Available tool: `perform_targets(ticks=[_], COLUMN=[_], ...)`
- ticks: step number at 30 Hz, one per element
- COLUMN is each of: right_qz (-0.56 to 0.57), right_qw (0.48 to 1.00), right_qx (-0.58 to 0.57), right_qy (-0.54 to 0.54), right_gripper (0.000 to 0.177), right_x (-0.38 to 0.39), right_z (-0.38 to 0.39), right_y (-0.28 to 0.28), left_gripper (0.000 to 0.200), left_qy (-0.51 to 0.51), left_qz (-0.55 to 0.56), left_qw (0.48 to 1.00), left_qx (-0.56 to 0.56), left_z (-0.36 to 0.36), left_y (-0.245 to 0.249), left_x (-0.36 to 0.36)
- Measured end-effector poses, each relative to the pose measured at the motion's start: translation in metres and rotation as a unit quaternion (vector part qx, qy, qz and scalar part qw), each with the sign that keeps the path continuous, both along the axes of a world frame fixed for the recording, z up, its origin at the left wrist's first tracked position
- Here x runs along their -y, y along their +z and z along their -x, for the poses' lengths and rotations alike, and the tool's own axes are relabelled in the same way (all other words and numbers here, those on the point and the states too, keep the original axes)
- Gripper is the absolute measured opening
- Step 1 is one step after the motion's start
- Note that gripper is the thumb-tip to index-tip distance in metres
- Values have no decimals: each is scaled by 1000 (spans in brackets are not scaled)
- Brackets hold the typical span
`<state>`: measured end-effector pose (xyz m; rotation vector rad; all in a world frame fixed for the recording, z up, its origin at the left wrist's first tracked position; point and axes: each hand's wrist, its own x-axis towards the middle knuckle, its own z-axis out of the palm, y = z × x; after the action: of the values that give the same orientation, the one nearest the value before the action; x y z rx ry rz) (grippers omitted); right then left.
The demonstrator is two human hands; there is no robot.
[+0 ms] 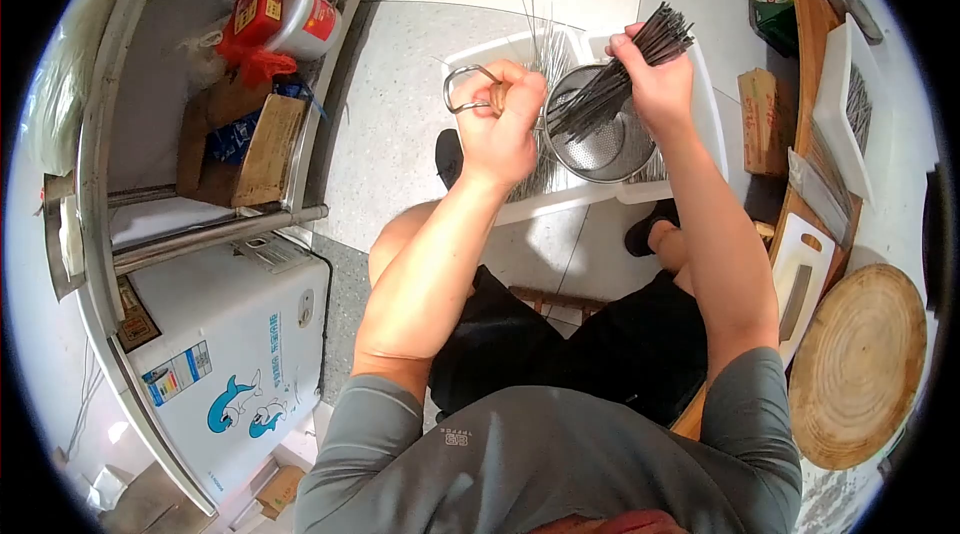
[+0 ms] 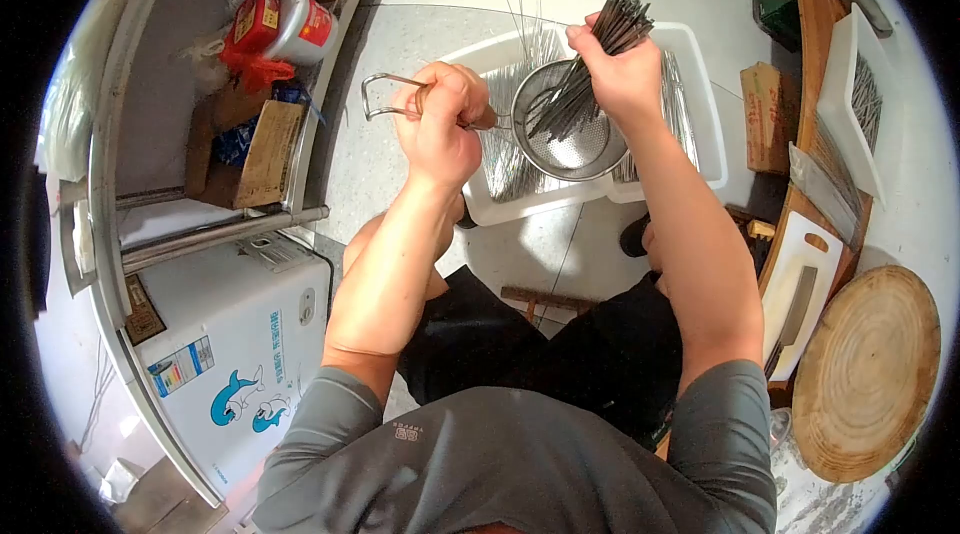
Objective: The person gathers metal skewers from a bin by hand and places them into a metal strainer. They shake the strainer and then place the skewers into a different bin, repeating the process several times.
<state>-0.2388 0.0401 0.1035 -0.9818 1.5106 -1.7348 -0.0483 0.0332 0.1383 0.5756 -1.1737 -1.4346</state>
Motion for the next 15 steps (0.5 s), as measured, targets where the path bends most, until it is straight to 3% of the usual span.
perform_targets(ticks=[4, 6, 10, 15], right_qz=[-12, -17, 54, 146], right_qw=[997, 993, 987, 968], right_qx=[10, -37, -15, 120], right_qy=[-73, -108, -150, -168], right_gripper=[24, 26, 26, 30], right_x=[2, 1, -8, -10], right_z=[-1, 1, 4, 29], right_y=[-2, 5, 45, 67], left_gripper=[29, 29, 29, 25], left_qy=[12, 22, 33, 62], left_qz=[-16, -18, -11, -17], left_qw=[999, 999, 999, 994], left_qx=[49, 44, 18, 85], left_z=[4, 3, -1, 1], left_y=[10, 17, 18, 10], left_x=[-4, -4, 2, 3])
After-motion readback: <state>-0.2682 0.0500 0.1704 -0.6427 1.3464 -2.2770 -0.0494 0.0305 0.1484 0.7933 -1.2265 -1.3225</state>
